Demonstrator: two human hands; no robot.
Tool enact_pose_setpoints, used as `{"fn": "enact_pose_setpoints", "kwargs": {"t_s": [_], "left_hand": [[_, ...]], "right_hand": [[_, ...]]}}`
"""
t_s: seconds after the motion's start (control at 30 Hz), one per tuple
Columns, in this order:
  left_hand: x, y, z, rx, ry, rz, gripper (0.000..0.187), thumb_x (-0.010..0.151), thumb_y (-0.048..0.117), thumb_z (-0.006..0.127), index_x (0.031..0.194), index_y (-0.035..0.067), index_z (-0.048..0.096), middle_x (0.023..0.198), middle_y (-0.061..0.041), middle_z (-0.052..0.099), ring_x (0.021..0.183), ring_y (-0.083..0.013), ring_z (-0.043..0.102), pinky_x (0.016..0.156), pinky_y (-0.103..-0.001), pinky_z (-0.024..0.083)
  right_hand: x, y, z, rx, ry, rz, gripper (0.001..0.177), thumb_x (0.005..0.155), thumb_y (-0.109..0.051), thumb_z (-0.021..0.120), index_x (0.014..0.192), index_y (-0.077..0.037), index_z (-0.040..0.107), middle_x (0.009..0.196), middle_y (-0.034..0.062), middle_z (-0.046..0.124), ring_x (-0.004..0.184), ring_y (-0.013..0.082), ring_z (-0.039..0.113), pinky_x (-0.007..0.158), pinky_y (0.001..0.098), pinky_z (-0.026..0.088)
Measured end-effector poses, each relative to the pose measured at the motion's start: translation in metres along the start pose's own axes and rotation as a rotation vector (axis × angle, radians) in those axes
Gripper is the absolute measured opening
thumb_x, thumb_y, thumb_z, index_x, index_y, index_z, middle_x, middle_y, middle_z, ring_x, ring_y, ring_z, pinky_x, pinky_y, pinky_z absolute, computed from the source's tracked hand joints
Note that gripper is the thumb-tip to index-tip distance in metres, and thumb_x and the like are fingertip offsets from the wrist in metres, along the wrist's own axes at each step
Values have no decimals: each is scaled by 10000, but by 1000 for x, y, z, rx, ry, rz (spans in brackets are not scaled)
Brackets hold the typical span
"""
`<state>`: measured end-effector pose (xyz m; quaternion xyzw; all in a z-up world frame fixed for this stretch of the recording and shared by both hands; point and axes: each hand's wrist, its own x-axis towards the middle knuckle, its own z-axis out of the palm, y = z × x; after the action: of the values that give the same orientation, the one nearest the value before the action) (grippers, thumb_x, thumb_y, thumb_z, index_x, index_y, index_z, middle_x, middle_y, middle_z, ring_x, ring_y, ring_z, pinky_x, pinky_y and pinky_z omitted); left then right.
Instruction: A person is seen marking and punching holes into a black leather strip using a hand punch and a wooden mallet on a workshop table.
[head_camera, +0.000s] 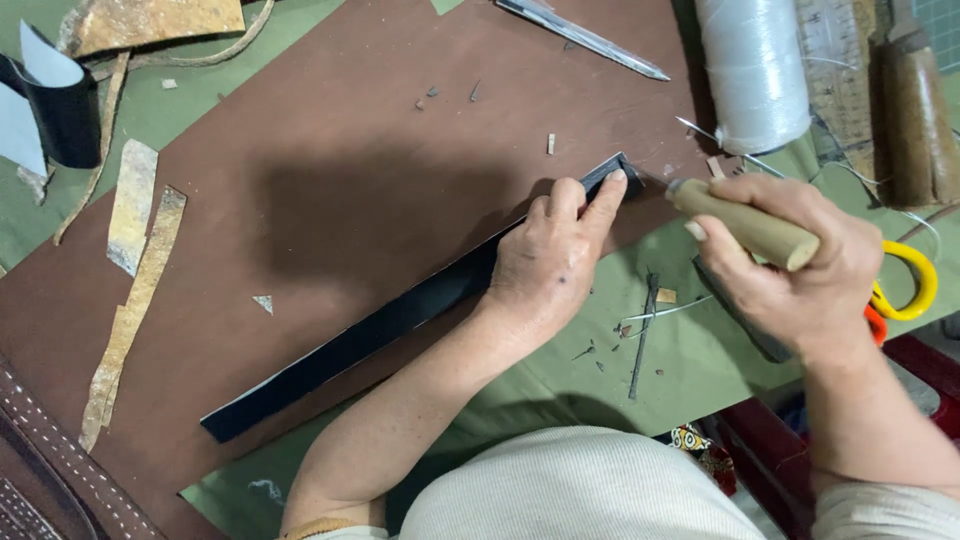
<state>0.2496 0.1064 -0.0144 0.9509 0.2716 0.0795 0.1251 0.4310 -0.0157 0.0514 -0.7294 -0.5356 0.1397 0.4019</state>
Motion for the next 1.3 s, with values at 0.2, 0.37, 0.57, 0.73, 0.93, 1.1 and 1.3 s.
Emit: {"fn": "enact_pose_setpoints", "kwargs": {"t_s": [0.2,0.37,0.57,0.73,0.93,1.1,1.3], "left_hand": [[-5,-3,11,-40,80,22,562,945,-36,585,1474,146,538,969,-53,427,679,-212,477,407,-344,490],[-7,-6,8,-199,58,-31,541,1022,51,639,1526,176,490,1018,-61,449,757,-278,515,416,-438,487],[-2,-6,3,-154,65,-18,478,976,49,632,1431,189,588,962,-49,432,693,-238,504,392,-395,491],[-1,-5,-2,-45,113,14,525,905,10,672,1391,202,626,957,-35,457,674,-199,521,445,-335,530],[-4,-5,3,11,90,-1,563,910,44,643,1436,233,574,1002,-39,475,689,-186,519,433,-300,502],[3,-1,-14,-185,-74,-88,481,940,132,560,1409,206,478,1074,-96,486,838,-338,596,530,-469,504],[-50,-4,-1,-337,192,-25,334,1034,-8,600,1335,68,477,1065,-102,469,785,-268,596,488,-354,505]], "right_hand": [[48,-18,-22,3,-253,43,216,987,-95,830,1138,29,736,1069,173,760,818,177,712,632,232,559],[60,-24,-21,-101,-288,125,179,1016,-172,849,1104,-38,770,985,99,757,841,158,690,685,253,538],[13,-4,-14,270,-243,143,322,898,-42,805,1194,-20,679,1141,130,745,776,106,712,623,156,583],[-6,-5,-7,497,-70,408,305,992,-69,672,1265,45,597,1011,190,699,624,167,637,569,227,556],[-18,5,-6,754,173,473,510,1047,-397,642,1340,13,563,1077,246,685,746,175,710,530,259,605],[-44,11,1,950,99,526,684,980,-606,726,1426,-105,594,1148,227,684,734,279,711,660,338,658],[-105,101,22,1037,-131,754,577,1041,-498,676,1549,-259,543,1326,28,638,872,35,576,757,198,516]]}}
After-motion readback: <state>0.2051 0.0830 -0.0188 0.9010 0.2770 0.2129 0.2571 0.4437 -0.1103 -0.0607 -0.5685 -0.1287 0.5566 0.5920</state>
